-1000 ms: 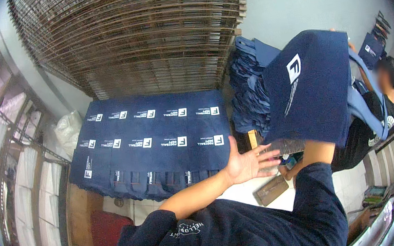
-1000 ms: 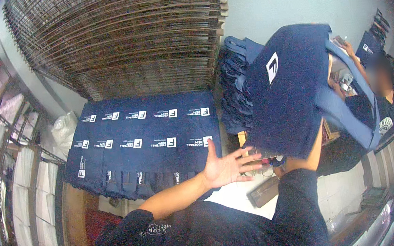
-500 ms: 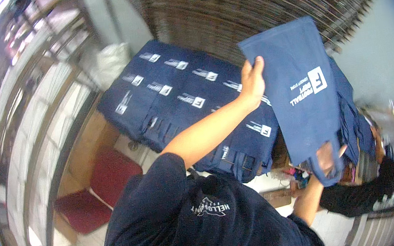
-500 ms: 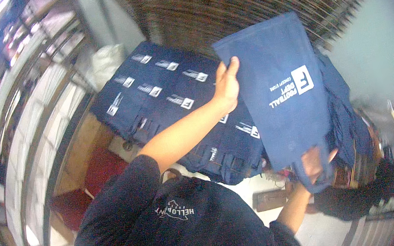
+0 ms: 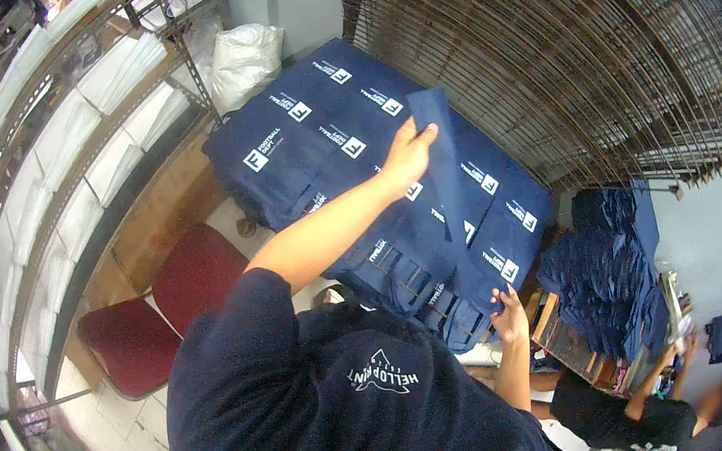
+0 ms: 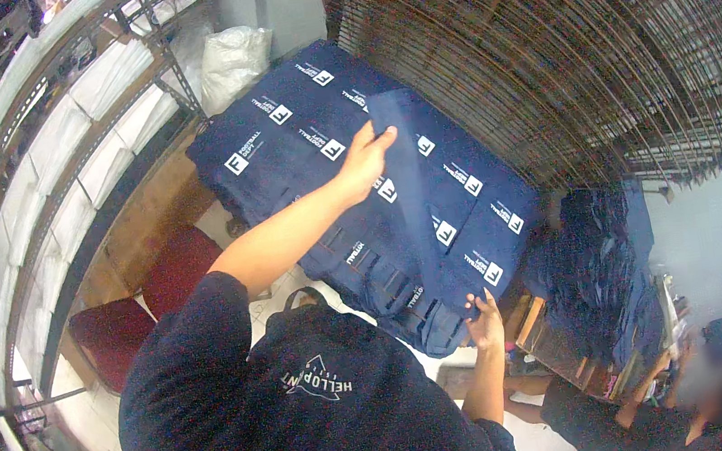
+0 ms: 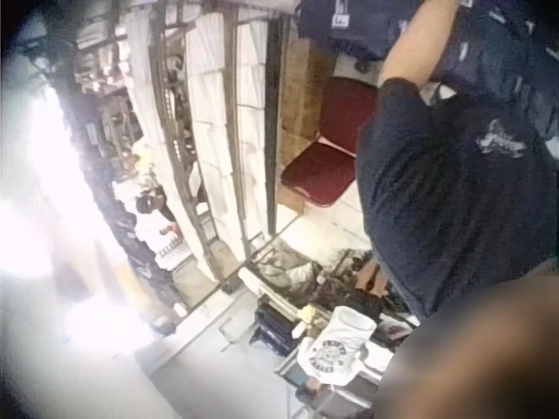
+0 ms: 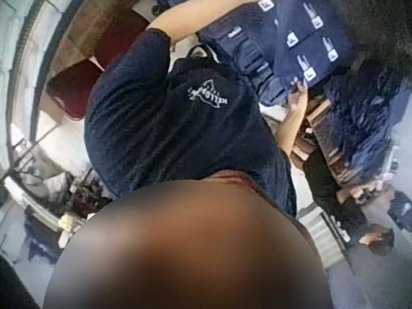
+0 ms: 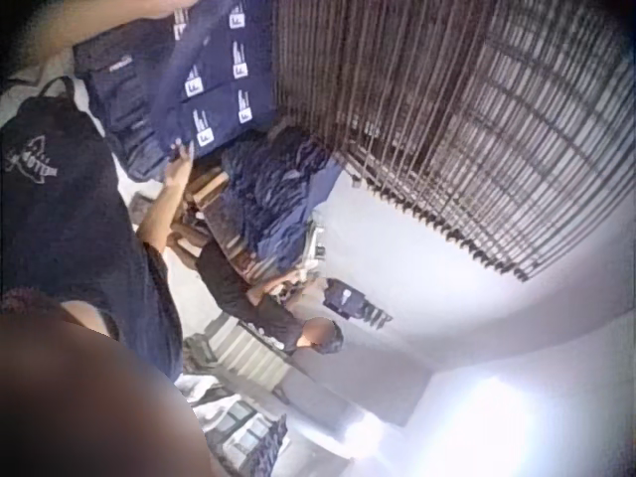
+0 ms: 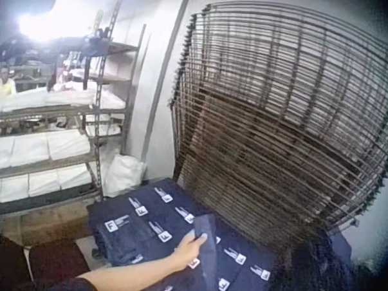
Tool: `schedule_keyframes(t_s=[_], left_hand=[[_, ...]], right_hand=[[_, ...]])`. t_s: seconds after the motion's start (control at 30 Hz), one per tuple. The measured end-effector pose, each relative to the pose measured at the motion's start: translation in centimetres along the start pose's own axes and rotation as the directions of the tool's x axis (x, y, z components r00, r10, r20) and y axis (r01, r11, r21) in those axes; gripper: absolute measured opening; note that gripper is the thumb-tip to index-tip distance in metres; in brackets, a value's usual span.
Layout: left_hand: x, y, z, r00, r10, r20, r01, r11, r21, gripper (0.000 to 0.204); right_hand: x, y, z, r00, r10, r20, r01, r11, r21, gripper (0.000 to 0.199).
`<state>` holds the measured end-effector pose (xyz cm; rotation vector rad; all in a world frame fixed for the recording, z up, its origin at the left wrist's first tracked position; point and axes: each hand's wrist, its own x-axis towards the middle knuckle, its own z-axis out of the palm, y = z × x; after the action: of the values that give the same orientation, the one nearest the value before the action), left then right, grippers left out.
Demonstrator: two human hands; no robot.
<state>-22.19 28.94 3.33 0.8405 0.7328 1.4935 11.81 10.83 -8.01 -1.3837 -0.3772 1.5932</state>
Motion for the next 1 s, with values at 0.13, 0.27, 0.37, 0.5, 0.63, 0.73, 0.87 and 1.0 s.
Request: schedule_keyframes(t_s=[0.13, 0.27, 0.37, 0.5, 0.63, 0.73, 0.87, 1.0], left_hand=[[0.0, 3.1, -6.9, 0.993, -0.045, -0.107, 0.053, 0.996, 0.073, 0.027], [-3.2, 4.5, -15.3, 0.919, -0.171, -0.355, 0.182, 0.983, -0.002, 0.036], [-5.4, 0.2, -24.4, 0.789, -0.229, -0.570, 0.298, 0.954, 0.029, 0.031], [-7.4, -6.8, -33.2, 0.670, -0.334, -0.664, 0.461, 0.887, 0.019, 0.036], [-8.3, -11.8, -37.5, 0.585, -0.181, -0.790, 0.598, 0.754, 0.270, 0.031], [-8.2, -14.2, -39.0, 0.529, 0.035, -0.848, 0.600, 0.691, 0.403, 0.051], [-7.6, -11.3, -36.4, 0.596, 0.151, -0.789, 0.623, 0.533, 0.573, 0.061], [-7.7, -13.3, -38.5, 0.604, 0.150, -0.783, 0.613, 0.541, 0.576, 0.065]], right_hand=[[2.0, -1.2, 5.8, 0.997, -0.068, 0.039, 0.075, 0.971, -0.228, 0.024], [4.2, -0.9, 10.4, 0.992, -0.118, 0.054, 0.129, 0.924, -0.360, 0.014], [7.0, 1.2, 13.0, 0.992, -0.126, 0.012, 0.121, 0.917, -0.379, 0.017], [10.6, 4.7, 16.8, 0.994, -0.110, 0.009, 0.095, 0.809, -0.579, 0.023], [13.0, 7.6, 18.4, 0.997, -0.065, -0.037, 0.029, 0.798, -0.601, 0.021], [12.8, 8.3, 19.6, 0.999, -0.044, -0.030, 0.016, 0.775, -0.632, 0.016], [12.3, 9.2, 19.3, 0.993, -0.069, -0.096, -0.003, 0.795, -0.607, 0.016], [12.4, 9.6, 18.9, 0.982, -0.093, -0.166, -0.023, 0.807, -0.589, 0.021]])
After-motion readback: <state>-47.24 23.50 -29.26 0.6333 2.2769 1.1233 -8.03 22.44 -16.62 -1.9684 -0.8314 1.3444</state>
